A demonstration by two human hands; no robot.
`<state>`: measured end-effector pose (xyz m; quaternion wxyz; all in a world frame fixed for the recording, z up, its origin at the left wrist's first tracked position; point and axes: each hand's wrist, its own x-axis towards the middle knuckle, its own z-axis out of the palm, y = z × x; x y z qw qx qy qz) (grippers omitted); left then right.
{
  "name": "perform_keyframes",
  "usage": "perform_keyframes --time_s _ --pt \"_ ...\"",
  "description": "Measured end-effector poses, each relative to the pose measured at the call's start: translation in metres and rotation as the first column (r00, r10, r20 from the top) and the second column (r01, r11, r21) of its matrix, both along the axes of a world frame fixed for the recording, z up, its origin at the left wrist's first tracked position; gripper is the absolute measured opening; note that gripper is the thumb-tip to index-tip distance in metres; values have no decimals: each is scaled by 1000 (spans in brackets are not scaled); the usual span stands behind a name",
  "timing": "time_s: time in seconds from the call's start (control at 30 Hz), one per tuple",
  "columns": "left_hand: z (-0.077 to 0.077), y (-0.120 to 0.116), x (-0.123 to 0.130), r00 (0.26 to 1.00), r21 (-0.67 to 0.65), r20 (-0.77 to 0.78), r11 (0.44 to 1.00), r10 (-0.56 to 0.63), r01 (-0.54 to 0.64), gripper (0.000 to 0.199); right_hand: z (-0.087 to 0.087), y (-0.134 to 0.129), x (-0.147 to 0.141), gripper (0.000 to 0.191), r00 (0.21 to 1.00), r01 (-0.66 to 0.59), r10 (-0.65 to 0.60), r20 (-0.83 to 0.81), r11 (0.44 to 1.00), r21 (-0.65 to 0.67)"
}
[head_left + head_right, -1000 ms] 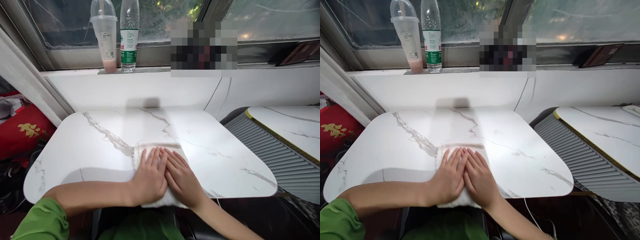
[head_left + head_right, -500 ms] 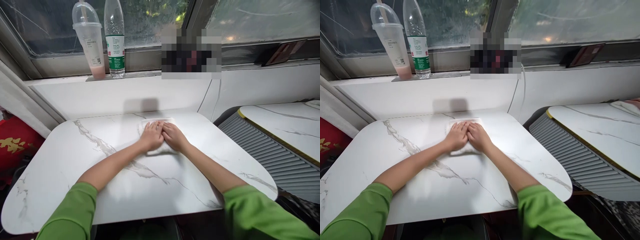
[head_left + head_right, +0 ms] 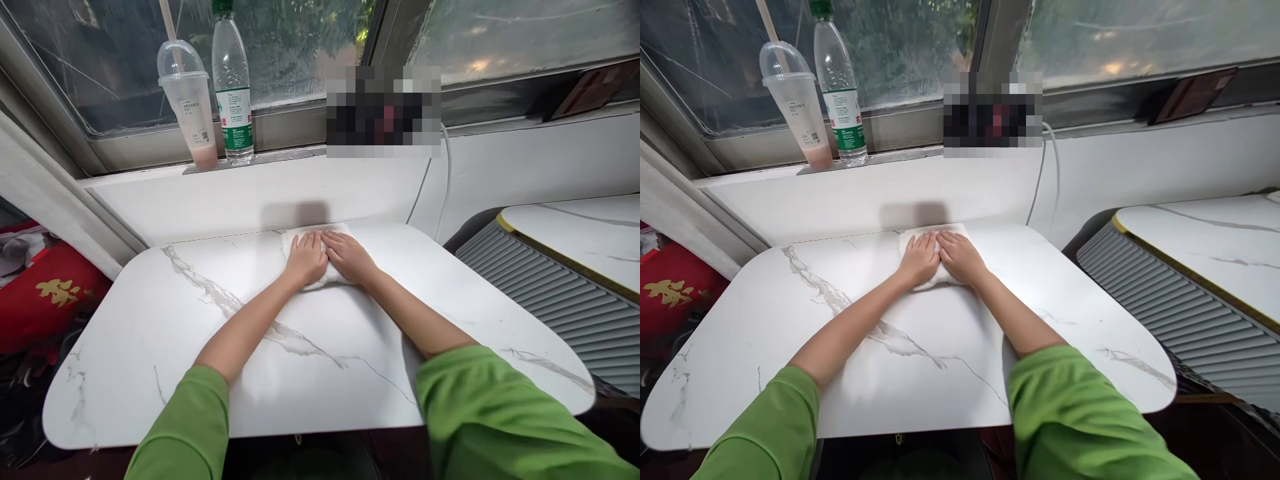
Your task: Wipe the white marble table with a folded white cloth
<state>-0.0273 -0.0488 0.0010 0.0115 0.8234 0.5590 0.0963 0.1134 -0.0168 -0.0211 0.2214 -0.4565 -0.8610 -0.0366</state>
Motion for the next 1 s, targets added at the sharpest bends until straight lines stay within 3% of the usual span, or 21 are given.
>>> perform_keyframes --time_s 0.2,0.3,0.37,0.47,0.6,0.73,0.87,1.0 --pt "4 -106 31 995 -8 -39 996 -86 86 60 -5 -107 50 52 995 -98 97 27 995 20" --pt "9 -153 62 975 0 -63 977 -213 214 62 -10 -166 94 57 999 -40 40 28 999 -15" --pt "11 -168 87 948 -5 -86 952 -307 307 64 -14 -193 128 59 998 37 -35 49 999 -37" --pt "12 -170 123 921 -9 -83 925 -380 381 64 -21 -209 172 60 984 163 -158 82 985 -58" --pt "9 -152 152 923 28 -45 923 -382 383 63 -23 -197 195 59 956 290 -284 78 954 -79" --pt "5 -124 155 931 49 -34 929 -364 366 63 -12 -164 183 60 953 296 -289 94 953 -69" --pt "1 -85 154 968 36 -19 967 -252 252 61 -1 -113 167 58 971 229 -221 94 970 -82" --pt "-2 -28 151 981 20 -1 981 -195 195 60 1 -49 157 56 973 231 -227 43 966 -114"
